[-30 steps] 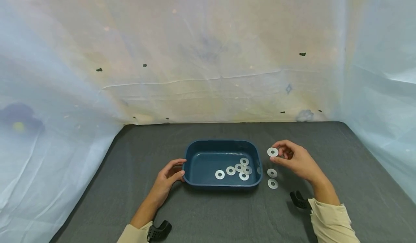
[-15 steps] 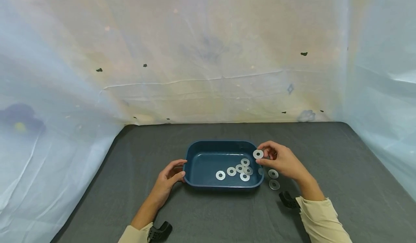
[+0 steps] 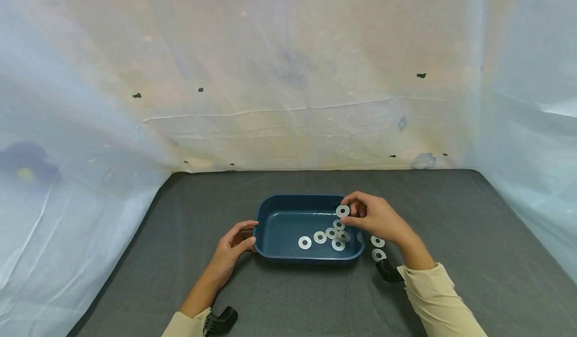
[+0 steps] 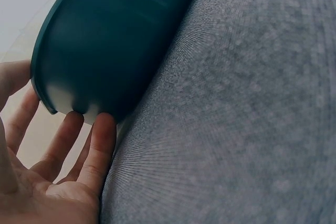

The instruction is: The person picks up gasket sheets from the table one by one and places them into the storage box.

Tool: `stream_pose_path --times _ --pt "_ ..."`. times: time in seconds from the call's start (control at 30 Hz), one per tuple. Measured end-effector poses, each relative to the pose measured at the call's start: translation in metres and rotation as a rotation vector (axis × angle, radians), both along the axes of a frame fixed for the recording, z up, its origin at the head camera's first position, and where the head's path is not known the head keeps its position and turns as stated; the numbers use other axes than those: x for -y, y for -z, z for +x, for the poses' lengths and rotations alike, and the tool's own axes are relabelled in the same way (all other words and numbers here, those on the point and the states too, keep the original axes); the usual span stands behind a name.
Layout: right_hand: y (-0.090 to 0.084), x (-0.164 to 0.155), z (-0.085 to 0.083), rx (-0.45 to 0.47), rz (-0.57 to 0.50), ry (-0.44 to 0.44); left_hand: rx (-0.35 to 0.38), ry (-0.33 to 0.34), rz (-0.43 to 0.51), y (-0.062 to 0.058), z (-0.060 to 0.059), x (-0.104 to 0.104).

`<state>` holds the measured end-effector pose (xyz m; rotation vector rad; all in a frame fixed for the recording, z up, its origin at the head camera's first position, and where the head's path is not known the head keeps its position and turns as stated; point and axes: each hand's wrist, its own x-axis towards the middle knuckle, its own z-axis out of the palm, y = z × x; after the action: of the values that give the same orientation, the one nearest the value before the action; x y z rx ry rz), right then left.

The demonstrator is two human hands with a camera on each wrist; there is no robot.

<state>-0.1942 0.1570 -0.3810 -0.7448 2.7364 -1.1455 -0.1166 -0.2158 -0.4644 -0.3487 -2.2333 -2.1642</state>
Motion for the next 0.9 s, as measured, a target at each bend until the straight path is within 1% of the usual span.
stream_pose_path --times 0.13,0.33,0.53,0.67,0.9 --pt "-0.001 0.006 -0.001 0.012 0.021 -0.017 0.003 -0.004 -0.003 0.0 0.0 0.0" --pt "-0.001 0.013 -0.003 0.008 0.061 0.0 0.018 -0.006 -0.013 -0.001 0.0 0.0" --pt "0.003 0.019 -0.004 0.01 0.063 -0.007 0.013 -0.011 -0.01 0.0 0.001 0.001" --pt "0.003 0.018 -0.002 0.0 0.062 0.001 0.013 -0.012 -0.014 0.0 0.001 0.002" --pt "0.001 0.008 0.007 0.004 0.045 0.055 0.026 -0.013 -0.021 -0.001 0.001 0.001"
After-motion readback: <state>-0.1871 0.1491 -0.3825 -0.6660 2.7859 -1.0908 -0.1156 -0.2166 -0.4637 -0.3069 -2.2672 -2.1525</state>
